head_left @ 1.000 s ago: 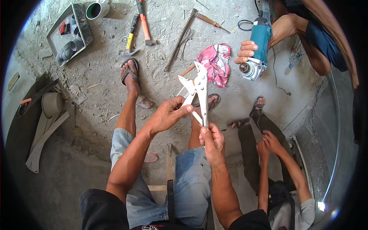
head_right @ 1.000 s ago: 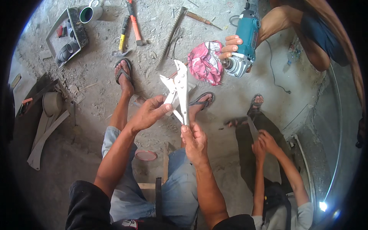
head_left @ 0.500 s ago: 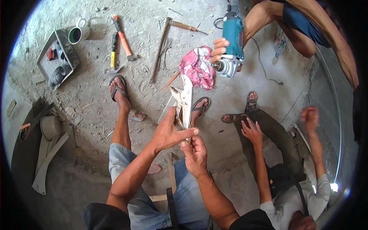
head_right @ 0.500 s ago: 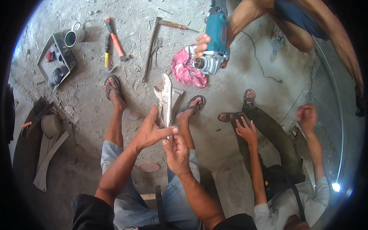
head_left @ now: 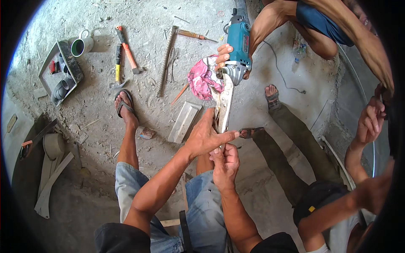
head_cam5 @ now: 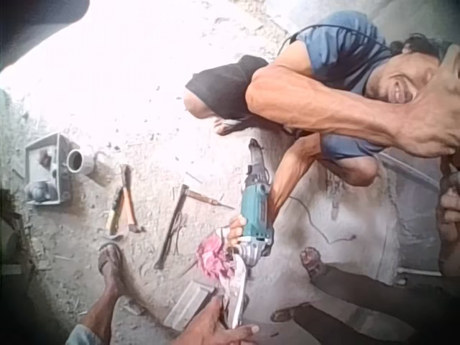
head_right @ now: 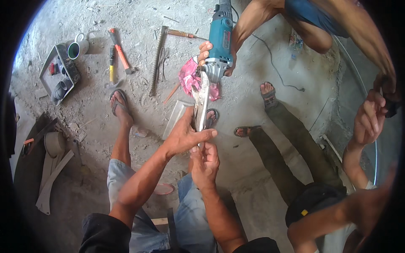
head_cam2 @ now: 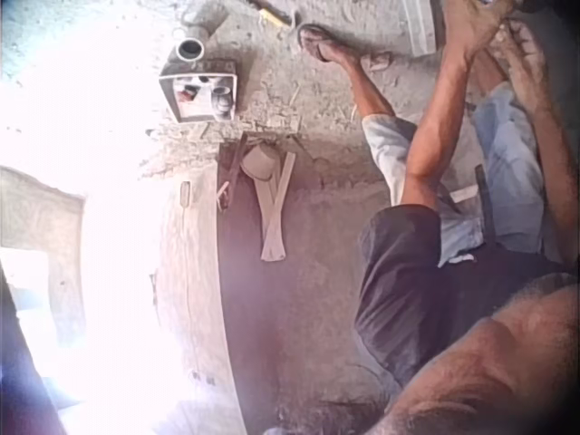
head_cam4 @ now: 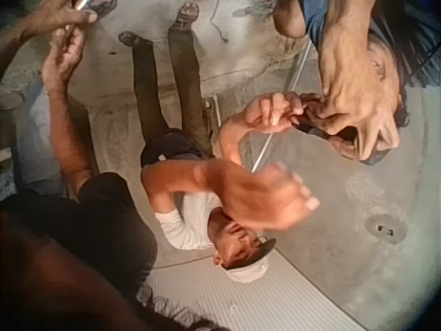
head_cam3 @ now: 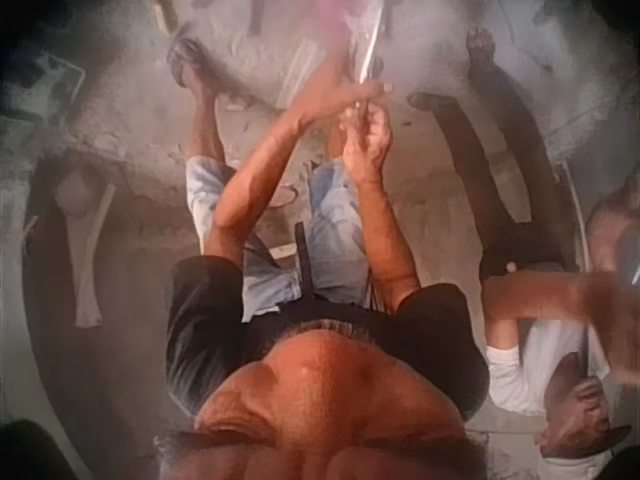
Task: The person holds a locking plier while another person uses an angle grinder to sharpen or smooth the metal jaw, then the person uses a pencil to mark a small metal piece and a larger tile.
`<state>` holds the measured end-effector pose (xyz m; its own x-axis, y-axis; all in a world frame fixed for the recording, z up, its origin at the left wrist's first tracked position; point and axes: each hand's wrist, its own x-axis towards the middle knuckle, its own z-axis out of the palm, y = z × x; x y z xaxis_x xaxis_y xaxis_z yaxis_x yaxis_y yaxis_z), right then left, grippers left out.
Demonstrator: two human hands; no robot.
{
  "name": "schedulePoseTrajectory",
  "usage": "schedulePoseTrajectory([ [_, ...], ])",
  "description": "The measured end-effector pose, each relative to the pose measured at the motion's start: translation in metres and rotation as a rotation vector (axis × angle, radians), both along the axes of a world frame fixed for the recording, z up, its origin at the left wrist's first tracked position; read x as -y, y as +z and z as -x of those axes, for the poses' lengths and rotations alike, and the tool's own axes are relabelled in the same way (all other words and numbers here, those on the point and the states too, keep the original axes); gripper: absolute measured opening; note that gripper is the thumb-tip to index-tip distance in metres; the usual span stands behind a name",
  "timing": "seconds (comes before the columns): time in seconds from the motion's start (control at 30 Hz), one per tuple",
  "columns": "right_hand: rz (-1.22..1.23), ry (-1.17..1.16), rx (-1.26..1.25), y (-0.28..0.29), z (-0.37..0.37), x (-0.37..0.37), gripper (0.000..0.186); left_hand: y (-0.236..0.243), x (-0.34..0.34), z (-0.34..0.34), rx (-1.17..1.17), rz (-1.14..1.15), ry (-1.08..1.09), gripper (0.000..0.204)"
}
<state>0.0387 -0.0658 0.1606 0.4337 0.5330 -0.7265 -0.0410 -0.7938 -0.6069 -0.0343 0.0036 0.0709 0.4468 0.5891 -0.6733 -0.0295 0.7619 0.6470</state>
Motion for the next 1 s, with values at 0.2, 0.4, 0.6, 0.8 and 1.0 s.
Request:
schedulePoseTrajectory([
  [0.2, -0.016, -0.022, -0.016, -0.009, 0.004, -0.003, 0.027, 0.002, -0.016, 0.008, -0.099, -0.032, -0.134, 0.074],
  [0.4, -0.020, -0.020, 0.001, -0.016, 0.011, -0.008, 0.026, -0.003, -0.023, 0.012, -0.152, -0.089, -0.071, 0.075],
  [0.6, -0.042, -0.039, 0.025, -0.020, 0.020, -0.009, 0.021, -0.005, -0.026, 0.017, -0.136, -0.041, -0.129, 0.075],
  [0.8, -0.034, -0.026, 0.014, -0.022, 0.018, -0.004, 0.022, -0.013, -0.014, 0.009, -0.068, -0.053, -0.010, 0.069],
  [1.0, -0.016, -0.023, 0.019, -0.025, 0.016, -0.006, 0.025, -0.016, -0.016, 0.009, -0.081, 0.021, -0.002, 0.066],
])
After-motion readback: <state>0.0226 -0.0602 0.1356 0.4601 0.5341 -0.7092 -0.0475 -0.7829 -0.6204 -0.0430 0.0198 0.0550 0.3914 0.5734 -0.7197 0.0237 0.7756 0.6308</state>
